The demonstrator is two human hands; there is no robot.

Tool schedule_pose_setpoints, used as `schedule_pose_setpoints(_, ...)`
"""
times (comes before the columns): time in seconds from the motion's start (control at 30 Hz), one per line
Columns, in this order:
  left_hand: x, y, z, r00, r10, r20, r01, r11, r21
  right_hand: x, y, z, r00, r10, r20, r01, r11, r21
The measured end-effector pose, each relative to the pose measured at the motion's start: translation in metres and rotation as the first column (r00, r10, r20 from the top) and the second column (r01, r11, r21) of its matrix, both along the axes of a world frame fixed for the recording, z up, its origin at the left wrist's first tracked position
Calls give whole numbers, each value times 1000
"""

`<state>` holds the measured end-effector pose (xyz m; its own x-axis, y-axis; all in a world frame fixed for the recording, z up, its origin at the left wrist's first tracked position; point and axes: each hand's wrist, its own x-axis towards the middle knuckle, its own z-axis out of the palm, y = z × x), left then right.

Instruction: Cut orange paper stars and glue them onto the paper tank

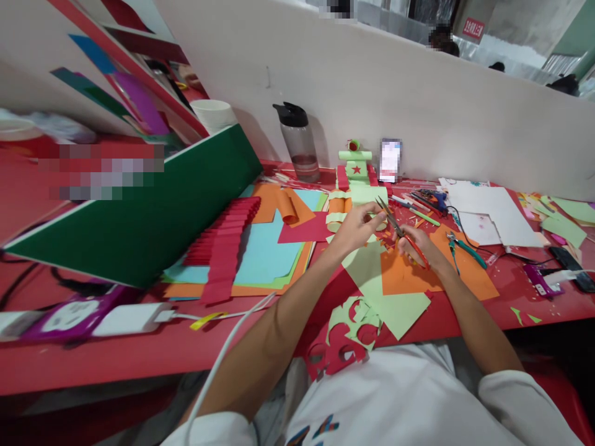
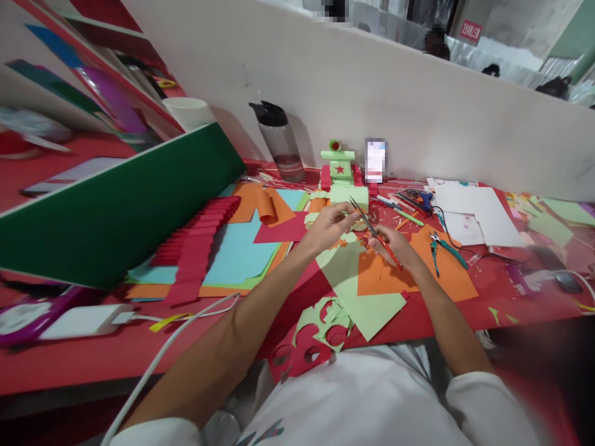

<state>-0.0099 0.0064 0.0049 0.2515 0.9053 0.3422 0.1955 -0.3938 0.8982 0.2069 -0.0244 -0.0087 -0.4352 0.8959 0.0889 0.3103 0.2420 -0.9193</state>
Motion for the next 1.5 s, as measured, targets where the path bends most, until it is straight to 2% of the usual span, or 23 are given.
schedule_pose_setpoints(0.4,-6,-3,9,997,-22,-68,18,998,-66,0,-3,7,997,-26,68,24,999,31)
schedule_pose_setpoints(0.8,-3,-7,11,999,-36,-1,35,992,-122,-1,-2,1,998,-45,33,45,999,13)
schedule_pose_setpoints(1.1,-1,-5,7,996,-41,76,50,991,-122,-4,-3,-2,999,-51,-15,51,999,13)
schedule_pose_setpoints(1.5,0,-5,7,994,-34,104,45,993,-110,-8,-4,-9,996,-70,-54,70,998,-2)
